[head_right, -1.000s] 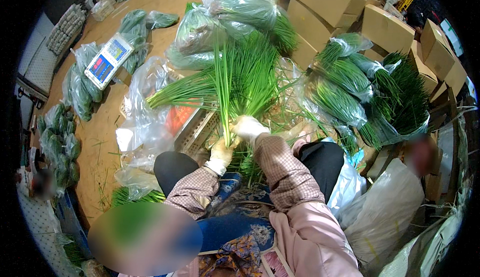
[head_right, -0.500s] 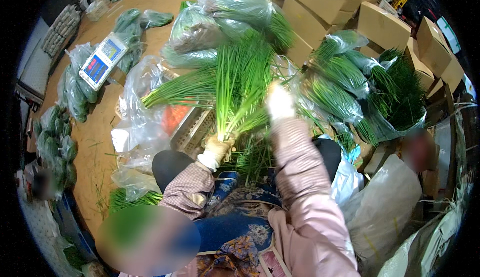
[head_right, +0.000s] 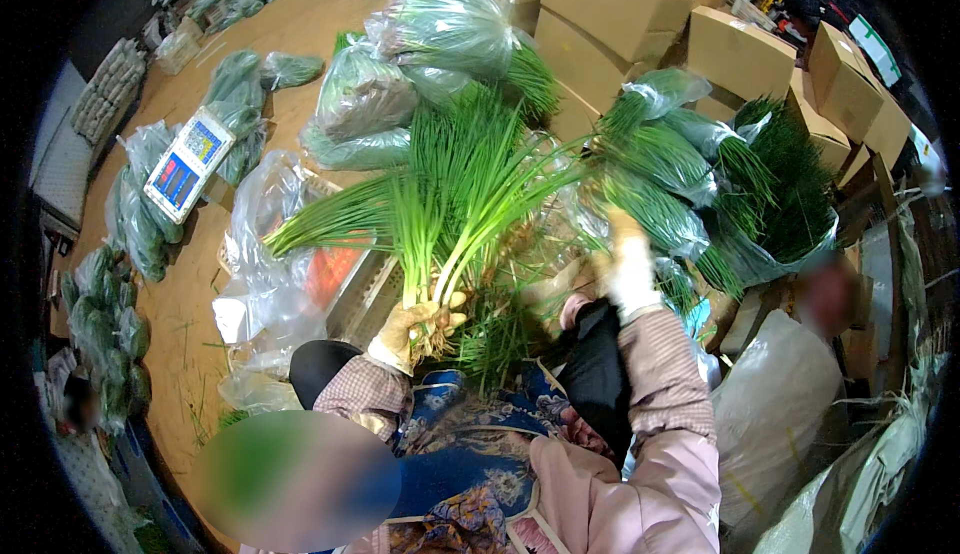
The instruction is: The person gathers bunches of green onions from a pile, aligns the stems, and places them into plastic bags using an electronic scale for weight measurement.
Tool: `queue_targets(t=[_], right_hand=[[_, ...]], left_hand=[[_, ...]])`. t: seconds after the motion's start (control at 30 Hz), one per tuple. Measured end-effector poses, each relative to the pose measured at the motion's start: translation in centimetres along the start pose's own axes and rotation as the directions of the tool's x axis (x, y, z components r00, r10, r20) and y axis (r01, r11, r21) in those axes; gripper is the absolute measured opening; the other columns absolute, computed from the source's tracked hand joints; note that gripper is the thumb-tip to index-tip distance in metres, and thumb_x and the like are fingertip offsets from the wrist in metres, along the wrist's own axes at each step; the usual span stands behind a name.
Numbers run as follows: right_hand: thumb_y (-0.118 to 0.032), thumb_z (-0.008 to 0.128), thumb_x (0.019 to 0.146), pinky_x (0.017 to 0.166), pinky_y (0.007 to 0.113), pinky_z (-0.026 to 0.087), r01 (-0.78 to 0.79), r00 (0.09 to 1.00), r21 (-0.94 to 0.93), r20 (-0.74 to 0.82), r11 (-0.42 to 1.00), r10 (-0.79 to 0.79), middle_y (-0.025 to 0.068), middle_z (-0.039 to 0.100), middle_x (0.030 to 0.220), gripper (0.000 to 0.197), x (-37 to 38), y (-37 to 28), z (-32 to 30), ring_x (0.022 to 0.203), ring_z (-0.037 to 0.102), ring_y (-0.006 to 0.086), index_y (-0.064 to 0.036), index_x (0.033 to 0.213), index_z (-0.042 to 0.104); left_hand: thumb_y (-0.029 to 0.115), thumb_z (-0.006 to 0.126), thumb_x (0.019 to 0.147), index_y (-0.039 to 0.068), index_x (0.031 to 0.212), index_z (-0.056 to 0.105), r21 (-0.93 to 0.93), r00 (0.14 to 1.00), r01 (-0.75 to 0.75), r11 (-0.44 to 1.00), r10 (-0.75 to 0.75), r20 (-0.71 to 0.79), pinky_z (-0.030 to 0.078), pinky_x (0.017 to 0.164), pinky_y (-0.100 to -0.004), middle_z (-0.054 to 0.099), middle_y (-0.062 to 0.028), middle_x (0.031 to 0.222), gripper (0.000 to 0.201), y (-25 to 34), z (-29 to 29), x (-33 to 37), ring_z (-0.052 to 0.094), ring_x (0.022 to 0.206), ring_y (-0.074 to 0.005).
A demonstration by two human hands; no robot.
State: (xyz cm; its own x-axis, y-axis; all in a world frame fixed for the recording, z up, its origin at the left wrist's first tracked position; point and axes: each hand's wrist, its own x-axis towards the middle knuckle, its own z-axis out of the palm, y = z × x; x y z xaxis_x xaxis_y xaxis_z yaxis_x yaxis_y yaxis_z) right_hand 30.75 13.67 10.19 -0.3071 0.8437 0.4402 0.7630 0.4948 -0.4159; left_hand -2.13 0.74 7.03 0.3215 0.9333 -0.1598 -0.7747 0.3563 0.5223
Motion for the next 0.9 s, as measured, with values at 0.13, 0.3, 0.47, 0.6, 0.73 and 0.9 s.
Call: queue_targets(t=[0.13, 0.3, 0.47, 0.6, 0.73, 0.9], right_hand=[[-0.024, 0.075, 0.057, 0.098, 0.048, 0.035, 0.532, 0.820, -0.040, 0.273, 0.846, -0.503, 0.0138, 0.042, 0.132, 0.068, 2.0, -12.6, 2.9, 0.119, 0.041, 0.0344, -0.0238, 0.121, 0.052], [-0.023, 0.069, 0.061, 0.102, 0.048, 0.029, 0.740, 0.595, 0.113, 0.351, 0.663, -0.723, 0.0034, 0.042, 0.134, 0.054, 6.1, -15.2, 6.2, 0.124, 0.038, 0.0309, -0.0258, 0.114, 0.056], [-0.022, 0.067, 0.067, 0.099, 0.047, 0.033, 0.696, 0.390, 0.333, 0.569, 0.636, -0.724, 0.0032, 0.062, 0.096, 0.030, 9.3, -15.1, 8.8, 0.103, 0.055, 0.0227, -0.0179, 0.096, 0.061], [-0.023, 0.064, 0.076, 0.088, 0.045, 0.044, 0.684, 0.541, 0.140, 0.562, 0.716, -0.626, 0.0020, 0.056, 0.056, 0.014, 12.0, -14.6, 11.6, 0.058, 0.061, 0.0214, -0.0121, 0.078, 0.057], [-0.023, 0.063, 0.077, 0.085, 0.044, 0.046, 0.621, 0.536, -0.092, 0.774, 0.778, -0.336, 0.0069, 0.061, 0.066, 0.018, 16.0, -16.7, 15.8, 0.063, 0.062, 0.0244, -0.0092, 0.087, 0.057], [-0.029, 0.066, 0.075, 0.091, 0.045, 0.040, 0.699, 0.540, -0.052, 0.692, 0.714, -0.479, 0.0124, 0.062, 0.080, 0.034, 18.2, -25.5, 27.0, 0.082, 0.061, 0.0275, -0.0062, 0.099, 0.055]], left_hand=[[0.008, 0.061, 0.075, -0.006, 0.125, 0.039, 0.128, 0.977, 0.170, 0.977, -0.184, 0.105, 0.050, 0.073, -0.0307, 0.058, -0.0200, 0.109, 0.057, 0.2, 1.3, 0.0, 0.060, 0.096, -0.0304], [0.022, 0.066, 0.071, -0.008, 0.116, 0.047, 0.260, 0.863, 0.331, 0.907, -0.403, 0.305, 0.050, 0.065, -0.0306, 0.064, -0.0189, 0.089, 0.057, 1.5, 1.0, -0.4, 0.064, 0.082, -0.0284], [0.020, 0.066, 0.074, -0.003, 0.116, 0.049, 0.769, 0.882, 0.266, 0.582, -0.469, 0.050, 0.049, 0.066, -0.0298, 0.062, -0.0144, 0.088, 0.051, 7.9, 1.1, -0.4, 0.060, 0.077, -0.0200], [0.012, 0.060, 0.083, 0.002, 0.111, 0.053, 0.818, 0.811, -0.290, 0.498, 0.581, -0.066, 0.046, 0.081, -0.0305, 0.056, -0.0094, 0.105, 0.030, 11.6, -0.9, -0.9, 0.055, 0.094, -0.0167], [0.028, 0.071, 0.073, 0.003, 0.134, 0.034, 0.907, 0.115, 0.317, -0.276, 0.961, 0.252, 0.028, 0.103, -0.0425, 0.039, -0.0175, 0.133, 0.076, 17.7, -3.3, -4.1, 0.034, 0.125, -0.0350], [0.025, 0.064, 0.079, 0.003, 0.112, 0.055, 0.836, 0.272, 0.540, -0.096, 0.960, -0.065, 0.038, 0.090, -0.0392, 0.053, -0.0199, 0.113, 0.041, 20.4, -10.5, -7.2, 0.050, 0.105, -0.0314]])
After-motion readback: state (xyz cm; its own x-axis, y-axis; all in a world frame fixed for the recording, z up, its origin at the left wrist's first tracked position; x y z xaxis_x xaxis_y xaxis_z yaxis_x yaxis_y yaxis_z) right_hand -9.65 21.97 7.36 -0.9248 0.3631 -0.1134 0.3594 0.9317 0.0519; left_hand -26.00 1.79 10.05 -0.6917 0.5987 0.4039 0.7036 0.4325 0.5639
